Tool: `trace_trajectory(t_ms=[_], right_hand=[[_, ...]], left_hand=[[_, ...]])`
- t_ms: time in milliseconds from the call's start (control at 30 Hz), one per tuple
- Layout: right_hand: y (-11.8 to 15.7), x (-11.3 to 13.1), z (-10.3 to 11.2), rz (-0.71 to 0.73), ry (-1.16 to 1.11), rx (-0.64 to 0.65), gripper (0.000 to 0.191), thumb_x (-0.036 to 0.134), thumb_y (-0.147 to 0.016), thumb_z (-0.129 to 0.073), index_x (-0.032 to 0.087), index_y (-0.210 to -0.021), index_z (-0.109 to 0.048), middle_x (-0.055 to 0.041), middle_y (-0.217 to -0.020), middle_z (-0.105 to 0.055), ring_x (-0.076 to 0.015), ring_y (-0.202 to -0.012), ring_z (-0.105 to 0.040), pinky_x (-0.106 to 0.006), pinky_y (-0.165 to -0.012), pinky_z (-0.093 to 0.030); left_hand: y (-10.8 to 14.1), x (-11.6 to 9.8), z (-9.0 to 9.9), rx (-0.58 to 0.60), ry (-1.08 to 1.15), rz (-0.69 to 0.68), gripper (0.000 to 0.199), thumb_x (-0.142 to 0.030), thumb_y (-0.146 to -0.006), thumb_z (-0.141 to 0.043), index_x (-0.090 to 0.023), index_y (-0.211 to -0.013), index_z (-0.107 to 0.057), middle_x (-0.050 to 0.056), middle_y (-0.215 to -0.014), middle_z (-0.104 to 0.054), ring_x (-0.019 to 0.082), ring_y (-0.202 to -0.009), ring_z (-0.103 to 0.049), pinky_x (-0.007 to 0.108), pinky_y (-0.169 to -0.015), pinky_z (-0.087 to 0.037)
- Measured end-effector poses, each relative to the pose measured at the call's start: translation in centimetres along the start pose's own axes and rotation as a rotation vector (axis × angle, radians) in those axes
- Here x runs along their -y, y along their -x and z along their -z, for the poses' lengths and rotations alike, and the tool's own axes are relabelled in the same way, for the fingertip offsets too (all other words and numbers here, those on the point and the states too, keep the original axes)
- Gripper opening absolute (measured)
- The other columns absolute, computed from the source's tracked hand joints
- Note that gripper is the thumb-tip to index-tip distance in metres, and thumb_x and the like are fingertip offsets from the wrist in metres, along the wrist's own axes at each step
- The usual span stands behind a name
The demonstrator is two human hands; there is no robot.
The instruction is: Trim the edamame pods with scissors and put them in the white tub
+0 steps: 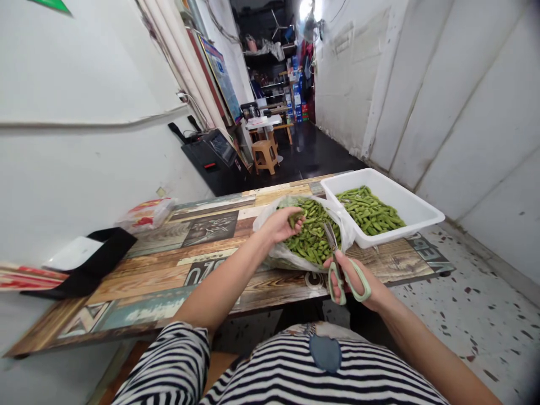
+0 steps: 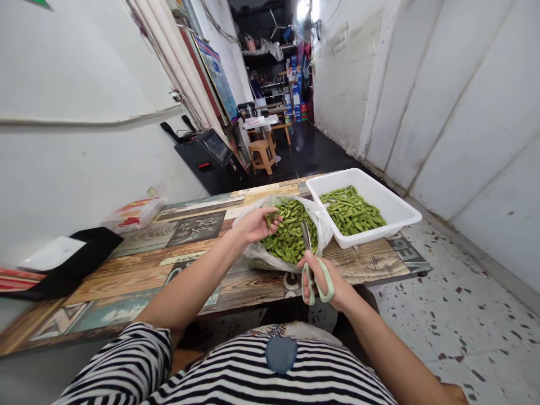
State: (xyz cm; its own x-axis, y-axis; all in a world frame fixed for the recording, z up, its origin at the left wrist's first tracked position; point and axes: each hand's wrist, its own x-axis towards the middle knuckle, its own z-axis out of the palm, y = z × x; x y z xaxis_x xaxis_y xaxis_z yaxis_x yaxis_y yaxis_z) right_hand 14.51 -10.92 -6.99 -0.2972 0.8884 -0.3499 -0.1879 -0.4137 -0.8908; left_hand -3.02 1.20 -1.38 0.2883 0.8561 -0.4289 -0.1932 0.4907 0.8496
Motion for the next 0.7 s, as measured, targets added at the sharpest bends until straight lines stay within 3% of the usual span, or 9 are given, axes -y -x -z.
trace_trajectory(t_ms=[67,133,200,300,367,433,500,600,700], right_hand=[[-0.1,-0.4,0.3,0.003,-0.029,0.036,0.048,0.064,-0.079,-0.047,0.018,-0.090,-0.053,0.0036,-0.053,-0.053,-0.0127,-0.040,-0.053,-0.027,-0.041,-0.047],[-0.1,-0.7,0.6,0.005,-0.043,0.051,0.048,0.063,-0.079,-0.046,0.018,-0.092,-0.052,0.0033,-0.055,-0.054,-0.0135,-0.042,-0.054,-0.028,-0.043,-0.048],[-0.1,-0.9,0.8,0.003,-0.046,0.056,0.048,0.063,-0.080,-0.046,0.018,-0.094,-0.052,0.0036,-0.056,-0.054,-0.0133,-0.042,-0.054,-0.028,-0.044,-0.048],[-0.1,-0.9,1.1,0.010,-0.016,0.048,0.048,0.063,-0.081,-0.044,0.018,-0.095,-0.051,0.0042,-0.056,-0.054,-0.0128,-0.042,-0.054,-0.027,-0.043,-0.047],[0.0,-0.7,1.1,0.023,0.019,0.034,0.048,0.063,-0.081,-0.043,0.018,-0.095,-0.050,0.0045,-0.056,-0.054,-0.0126,-0.042,-0.054,-0.026,-0.043,-0.046],[0.1,-0.4,0.9,0.026,0.053,0.014,0.049,0.064,-0.081,-0.043,0.018,-0.095,-0.049,0.0047,-0.056,-0.053,-0.0125,-0.042,-0.054,-0.026,-0.043,-0.045],[0.3,0.0,0.8,0.019,0.082,-0.007,0.049,0.065,-0.079,-0.043,0.018,-0.094,-0.048,0.0050,-0.055,-0.052,-0.0122,-0.041,-0.053,-0.025,-0.042,-0.044],[0.5,0.4,0.6,0.036,0.169,-0.002,0.048,0.066,-0.077,-0.045,0.019,-0.086,-0.048,0.0045,-0.053,-0.052,-0.0117,-0.040,-0.052,-0.024,-0.042,-0.043],[0.4,0.6,0.6,0.086,0.261,-0.004,0.047,0.065,-0.078,-0.045,0.019,-0.074,-0.048,0.0038,-0.050,-0.052,-0.0109,-0.039,-0.050,-0.023,-0.041,-0.040]], left_hand=[[-1.2,-1.0,0.5,-0.026,-0.031,0.007,0.024,-0.028,-0.082,-0.054,-0.014,-0.065,-0.044,0.002,-0.061,-0.052,0.004,-0.046,-0.043,0.013,-0.038,-0.026],[-2.4,-1.1,0.7,-0.053,-0.229,-0.073,0.024,-0.031,-0.078,-0.060,-0.015,-0.067,-0.047,0.000,-0.058,-0.050,0.004,-0.043,-0.038,0.014,-0.038,-0.021],[-3.4,-0.8,0.8,-0.084,-0.578,-0.205,0.019,-0.029,-0.070,-0.068,-0.015,-0.072,-0.056,-0.003,-0.055,-0.049,0.004,-0.043,-0.037,0.016,-0.042,-0.023],[-4.7,-0.4,0.8,-0.082,-1.155,-0.379,0.016,-0.023,-0.060,-0.074,-0.015,-0.071,-0.066,-0.001,-0.056,-0.054,0.009,-0.053,-0.047,0.021,-0.054,-0.034],[-5.1,-0.5,0.7,-0.057,-1.385,-0.450,0.011,-0.023,-0.061,-0.072,-0.015,-0.068,-0.069,0.001,-0.062,-0.060,0.013,-0.062,-0.052,0.023,-0.061,-0.037],[-4.9,-0.8,0.4,-0.027,-1.428,-0.513,0.014,-0.026,-0.068,-0.065,-0.014,-0.072,-0.071,0.002,-0.065,-0.063,0.013,-0.065,-0.053,0.024,-0.064,-0.038],[-4.1,-1.1,0.1,0.021,-1.332,-0.528,0.022,-0.030,-0.075,-0.059,-0.013,-0.081,-0.071,0.001,-0.063,-0.061,0.012,-0.061,-0.051,0.023,-0.061,-0.038],[-2.2,-1.2,-0.4,0.176,-1.146,-0.344,0.030,-0.037,-0.077,-0.056,-0.012,-0.088,-0.068,-0.002,-0.052,-0.053,0.008,-0.045,-0.041,0.021,-0.049,-0.032],[-0.5,-1.2,-0.8,0.353,-1.041,-0.167,0.028,-0.039,-0.075,-0.059,-0.012,-0.080,-0.066,0.000,-0.060,-0.058,0.005,-0.039,-0.034,0.021,-0.041,-0.024]])
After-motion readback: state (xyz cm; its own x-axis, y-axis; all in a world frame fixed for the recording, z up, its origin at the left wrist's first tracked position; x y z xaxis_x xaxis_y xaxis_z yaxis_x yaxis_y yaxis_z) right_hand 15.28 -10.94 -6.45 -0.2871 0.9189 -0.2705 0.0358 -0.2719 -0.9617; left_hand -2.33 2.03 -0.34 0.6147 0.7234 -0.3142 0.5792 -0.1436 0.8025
